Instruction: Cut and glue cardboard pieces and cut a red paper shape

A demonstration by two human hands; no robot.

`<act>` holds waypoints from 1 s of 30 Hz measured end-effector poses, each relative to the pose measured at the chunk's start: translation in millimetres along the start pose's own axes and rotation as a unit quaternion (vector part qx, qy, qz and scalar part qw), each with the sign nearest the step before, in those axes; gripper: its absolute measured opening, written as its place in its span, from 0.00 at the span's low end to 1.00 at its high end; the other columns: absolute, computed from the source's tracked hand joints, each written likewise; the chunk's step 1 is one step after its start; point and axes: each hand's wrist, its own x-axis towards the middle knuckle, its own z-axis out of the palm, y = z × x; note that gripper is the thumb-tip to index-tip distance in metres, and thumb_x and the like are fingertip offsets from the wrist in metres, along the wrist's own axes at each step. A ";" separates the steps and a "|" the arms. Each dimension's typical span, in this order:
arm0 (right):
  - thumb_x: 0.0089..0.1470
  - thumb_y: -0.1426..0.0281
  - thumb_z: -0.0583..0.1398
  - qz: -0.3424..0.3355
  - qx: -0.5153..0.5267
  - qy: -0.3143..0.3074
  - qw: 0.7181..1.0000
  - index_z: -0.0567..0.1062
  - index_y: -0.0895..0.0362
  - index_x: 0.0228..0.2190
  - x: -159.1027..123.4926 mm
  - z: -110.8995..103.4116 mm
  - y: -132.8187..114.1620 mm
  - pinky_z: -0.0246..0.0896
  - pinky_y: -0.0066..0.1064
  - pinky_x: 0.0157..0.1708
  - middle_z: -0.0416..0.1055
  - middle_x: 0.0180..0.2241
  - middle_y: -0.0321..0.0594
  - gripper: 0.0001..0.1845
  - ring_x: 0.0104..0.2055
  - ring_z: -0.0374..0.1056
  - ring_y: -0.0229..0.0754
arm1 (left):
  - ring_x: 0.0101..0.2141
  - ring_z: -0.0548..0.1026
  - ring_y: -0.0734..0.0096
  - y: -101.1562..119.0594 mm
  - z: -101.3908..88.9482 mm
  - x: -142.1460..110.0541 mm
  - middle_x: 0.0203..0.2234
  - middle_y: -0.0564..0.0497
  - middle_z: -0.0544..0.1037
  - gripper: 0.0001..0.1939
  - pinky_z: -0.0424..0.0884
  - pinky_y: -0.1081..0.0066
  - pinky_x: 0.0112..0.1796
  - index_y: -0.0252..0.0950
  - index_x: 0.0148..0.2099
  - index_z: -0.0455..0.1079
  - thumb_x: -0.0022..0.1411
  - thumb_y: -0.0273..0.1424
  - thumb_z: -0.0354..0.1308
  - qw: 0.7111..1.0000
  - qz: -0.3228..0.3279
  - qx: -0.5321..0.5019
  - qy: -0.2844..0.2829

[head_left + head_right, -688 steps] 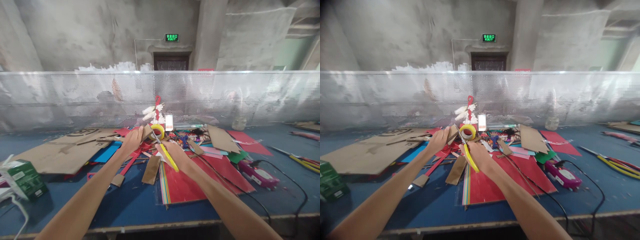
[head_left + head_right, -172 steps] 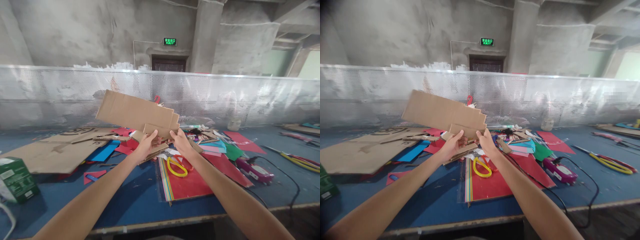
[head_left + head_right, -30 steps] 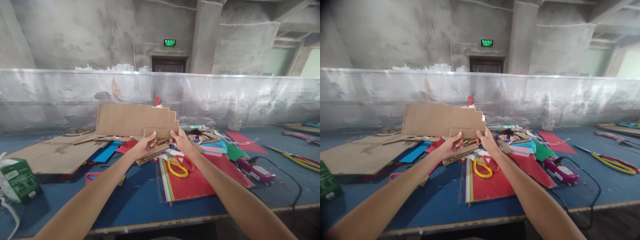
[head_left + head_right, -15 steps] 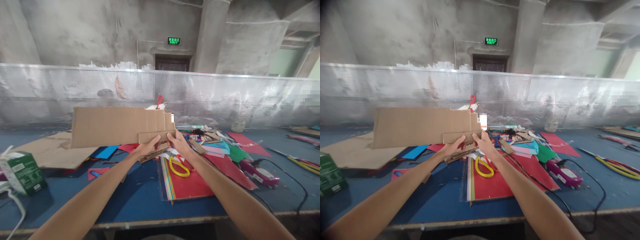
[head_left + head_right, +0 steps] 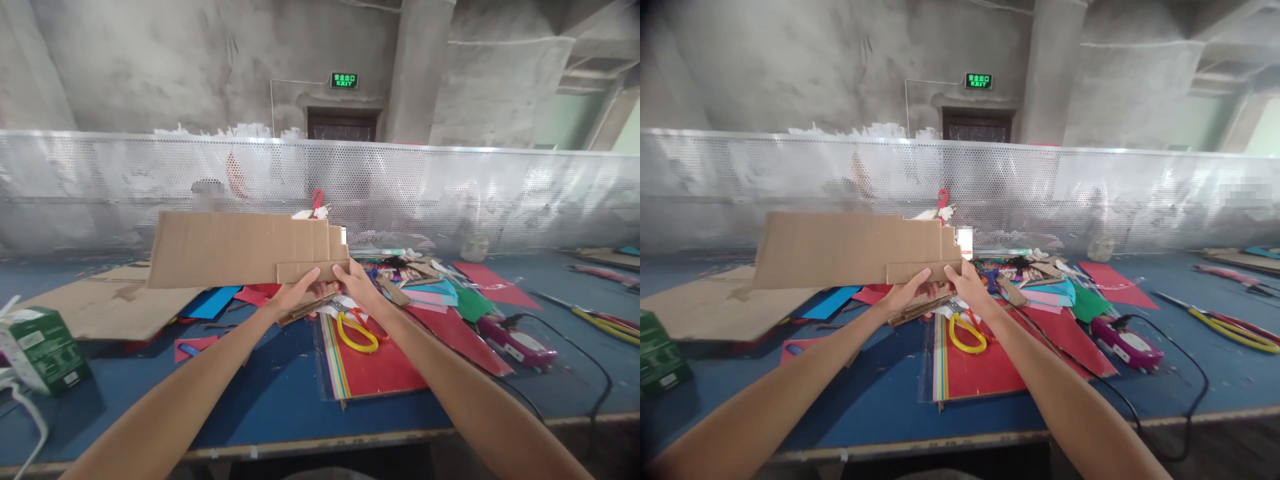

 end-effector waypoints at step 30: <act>0.54 0.63 0.63 -0.053 -0.043 0.062 0.996 0.67 0.54 0.41 8.6 -22.0 -8.9 0.57 0.26 0.17 0.66 0.26 0.29 0.15 0.20 0.60 0.33 | 0.23 0.75 0.80 28.4 10.3 4.3 0.22 0.53 0.77 0.08 0.75 0.80 0.29 0.31 0.33 0.75 0.67 0.26 0.64 0.922 -0.211 -0.298 0.130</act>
